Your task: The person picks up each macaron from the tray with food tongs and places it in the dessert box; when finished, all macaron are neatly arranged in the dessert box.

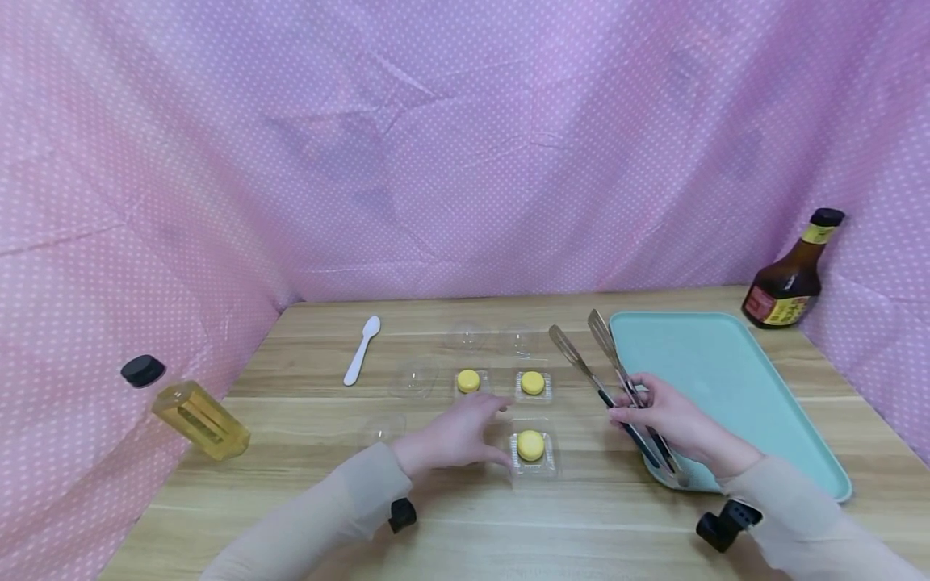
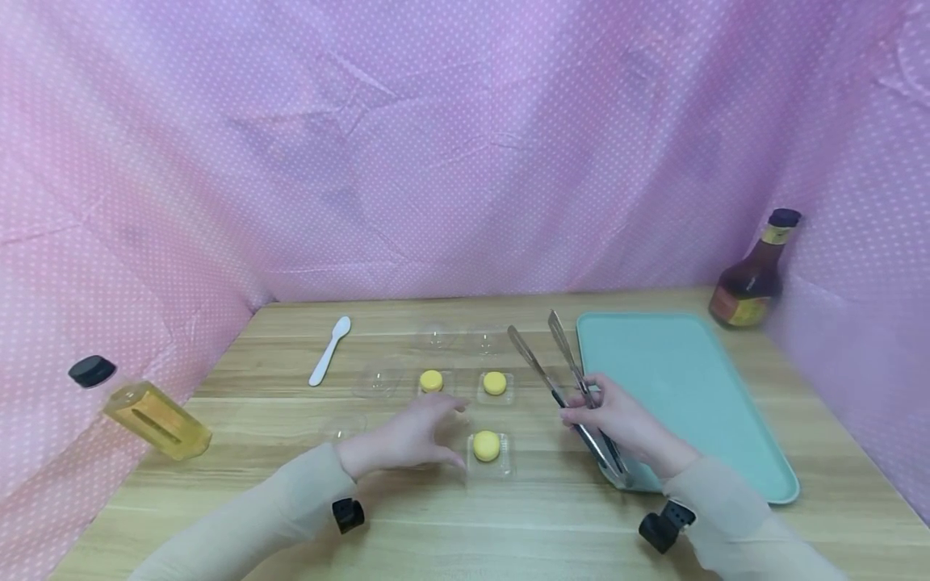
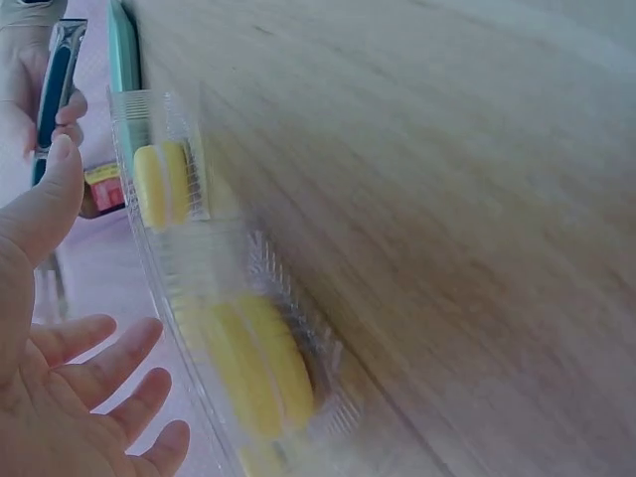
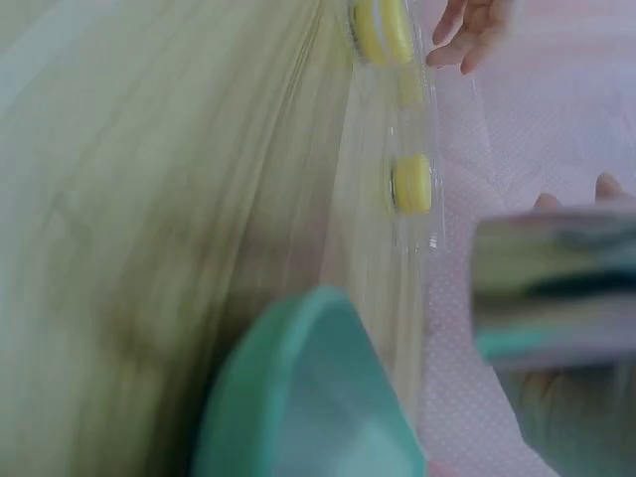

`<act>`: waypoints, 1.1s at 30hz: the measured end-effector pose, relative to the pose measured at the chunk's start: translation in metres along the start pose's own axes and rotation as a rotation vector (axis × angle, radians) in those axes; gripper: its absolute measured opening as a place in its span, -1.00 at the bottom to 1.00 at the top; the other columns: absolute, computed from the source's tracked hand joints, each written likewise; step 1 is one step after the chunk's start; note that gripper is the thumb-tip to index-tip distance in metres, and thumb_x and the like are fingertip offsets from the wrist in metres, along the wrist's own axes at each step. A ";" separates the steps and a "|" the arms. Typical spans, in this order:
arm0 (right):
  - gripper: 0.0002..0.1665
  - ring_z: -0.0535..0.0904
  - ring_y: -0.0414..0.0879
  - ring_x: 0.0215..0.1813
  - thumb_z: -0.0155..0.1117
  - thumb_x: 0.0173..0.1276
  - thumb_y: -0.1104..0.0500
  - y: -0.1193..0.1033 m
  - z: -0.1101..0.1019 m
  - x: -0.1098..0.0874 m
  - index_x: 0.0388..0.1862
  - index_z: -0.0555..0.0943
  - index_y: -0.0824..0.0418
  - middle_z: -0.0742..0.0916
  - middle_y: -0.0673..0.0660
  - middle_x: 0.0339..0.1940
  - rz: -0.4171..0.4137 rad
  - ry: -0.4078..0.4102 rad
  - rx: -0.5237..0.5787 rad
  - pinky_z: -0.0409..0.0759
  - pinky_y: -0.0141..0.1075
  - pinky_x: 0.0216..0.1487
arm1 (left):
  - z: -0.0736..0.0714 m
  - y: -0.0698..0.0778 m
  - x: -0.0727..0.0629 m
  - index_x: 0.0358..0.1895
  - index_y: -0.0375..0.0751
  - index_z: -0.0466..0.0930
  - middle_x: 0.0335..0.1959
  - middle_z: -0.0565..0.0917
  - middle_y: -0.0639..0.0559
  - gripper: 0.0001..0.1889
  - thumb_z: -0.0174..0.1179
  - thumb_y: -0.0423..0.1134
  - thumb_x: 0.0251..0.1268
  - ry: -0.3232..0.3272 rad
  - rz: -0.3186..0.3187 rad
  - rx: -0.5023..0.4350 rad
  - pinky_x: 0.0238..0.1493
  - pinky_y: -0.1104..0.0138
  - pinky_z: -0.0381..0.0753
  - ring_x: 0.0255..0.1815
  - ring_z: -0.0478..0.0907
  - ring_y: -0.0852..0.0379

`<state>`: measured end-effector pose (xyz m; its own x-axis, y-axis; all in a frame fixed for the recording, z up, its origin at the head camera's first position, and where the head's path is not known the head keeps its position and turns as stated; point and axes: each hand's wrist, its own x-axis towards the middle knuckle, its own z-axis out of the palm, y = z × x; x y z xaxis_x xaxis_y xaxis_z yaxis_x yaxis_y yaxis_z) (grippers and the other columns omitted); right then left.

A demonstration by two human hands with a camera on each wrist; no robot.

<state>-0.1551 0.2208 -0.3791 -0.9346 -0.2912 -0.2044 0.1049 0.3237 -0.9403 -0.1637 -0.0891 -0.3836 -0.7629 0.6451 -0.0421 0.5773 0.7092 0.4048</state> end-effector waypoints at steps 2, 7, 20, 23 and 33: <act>-0.22 0.61 -0.28 -0.31 0.24 0.33 0.20 0.001 0.001 0.002 0.27 0.03 0.54 0.65 0.16 -0.11 0.019 -0.003 0.042 0.45 -0.40 -0.43 | -0.004 0.001 -0.002 0.33 -0.28 0.30 0.25 0.49 -0.08 -0.07 0.42 0.13 -0.11 0.009 0.006 -0.009 0.38 0.13 0.31 0.30 0.37 -0.03; -0.14 0.61 -0.28 -0.24 0.15 0.36 0.30 0.005 0.004 0.009 0.34 -0.16 0.60 0.60 0.28 0.04 0.044 -0.023 0.162 0.55 -0.39 -0.31 | -0.008 -0.002 -0.006 0.30 -0.33 0.33 0.25 0.48 -0.14 -0.13 0.42 0.07 -0.07 0.041 0.013 -0.047 0.35 0.12 0.35 0.26 0.40 -0.05; -0.26 0.62 -0.32 -0.31 0.06 0.34 0.43 0.014 0.014 0.036 0.28 -0.15 0.59 0.63 -0.05 -0.21 0.082 -0.004 0.365 0.54 -0.53 -0.38 | -0.009 -0.011 -0.012 0.29 -0.34 0.33 0.17 0.53 -0.16 -0.21 0.38 0.01 0.03 0.056 -0.015 -0.087 0.33 0.07 0.37 0.24 0.41 -0.08; -0.16 0.62 -0.34 -0.34 0.06 0.33 0.45 0.016 0.017 0.040 0.34 -0.23 0.61 0.64 -0.05 -0.24 0.076 0.005 0.371 0.55 -0.55 -0.38 | -0.009 -0.014 -0.013 0.30 -0.34 0.33 0.20 0.51 -0.17 -0.21 0.38 0.01 0.04 0.056 -0.014 -0.091 0.33 0.07 0.37 0.25 0.40 -0.09; -0.10 0.57 -0.36 -0.25 0.04 0.31 0.49 0.017 0.019 0.042 0.37 -0.32 0.64 0.58 0.34 0.00 0.079 0.069 0.273 0.58 -0.53 -0.20 | -0.017 -0.027 -0.030 0.31 -0.34 0.31 0.29 0.43 -0.22 -0.28 0.32 -0.03 0.15 0.066 -0.088 -0.145 0.37 0.00 0.29 0.34 0.32 -0.17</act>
<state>-0.1856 0.1972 -0.4092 -0.9399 -0.2098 -0.2695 0.2569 0.0857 -0.9626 -0.1617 -0.1324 -0.3780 -0.8288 0.5590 -0.0254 0.4630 0.7105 0.5298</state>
